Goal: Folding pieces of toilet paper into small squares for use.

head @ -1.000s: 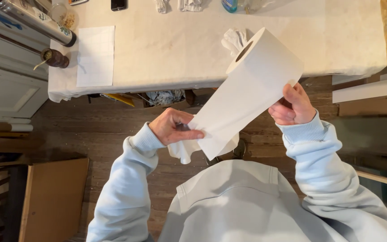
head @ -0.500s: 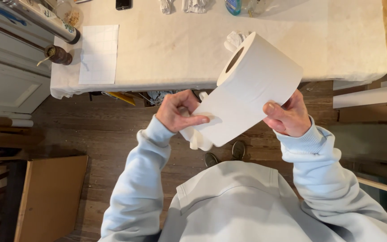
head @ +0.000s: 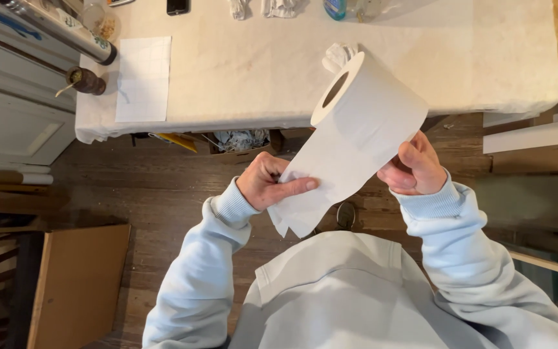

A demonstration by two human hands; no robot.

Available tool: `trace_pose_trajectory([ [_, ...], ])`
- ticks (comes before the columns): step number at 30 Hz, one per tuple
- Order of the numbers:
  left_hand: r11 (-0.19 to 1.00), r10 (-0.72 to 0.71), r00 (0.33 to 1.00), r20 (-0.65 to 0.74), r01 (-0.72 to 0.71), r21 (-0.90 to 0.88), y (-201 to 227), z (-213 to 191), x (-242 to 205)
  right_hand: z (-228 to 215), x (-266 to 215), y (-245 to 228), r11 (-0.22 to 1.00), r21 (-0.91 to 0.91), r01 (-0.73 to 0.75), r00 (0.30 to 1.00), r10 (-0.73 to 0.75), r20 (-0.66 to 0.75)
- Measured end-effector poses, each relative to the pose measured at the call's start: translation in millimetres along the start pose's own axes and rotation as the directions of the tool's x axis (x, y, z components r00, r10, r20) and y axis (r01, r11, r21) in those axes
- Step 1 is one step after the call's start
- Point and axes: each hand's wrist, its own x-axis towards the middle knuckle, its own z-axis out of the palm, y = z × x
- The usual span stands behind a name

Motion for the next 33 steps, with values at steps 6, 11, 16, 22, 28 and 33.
trace_pose_trajectory([
  [6,0.999,-0.045,0.999,-0.001,0.045,0.003,-8,-7,-7,11,7,3,0.988,-0.147,0.046,0.983,-0.071,-0.169],
  [11,0.997,-0.079,0.997,-0.018,0.079,-0.013,-18,-6,-11,34,12,6,0.966,-0.254,0.045,0.963,-0.110,-0.247],
  [16,0.998,-0.064,0.996,-0.056,0.064,-0.011,-30,-3,-5,43,22,7,0.961,-0.278,-0.014,0.927,-0.092,-0.364],
  [22,0.990,-0.143,0.985,-0.098,0.144,0.000,-39,3,3,11,19,7,0.993,-0.015,-0.116,0.908,0.100,-0.408],
  [28,0.997,-0.056,0.994,-0.090,0.061,0.056,-54,8,6,4,22,-15,0.987,0.039,-0.155,0.921,0.159,-0.357],
  [33,0.967,-0.227,0.968,-0.107,0.212,-0.141,-59,10,11,-23,33,-48,0.917,-0.397,0.030,0.861,-0.226,-0.456],
])
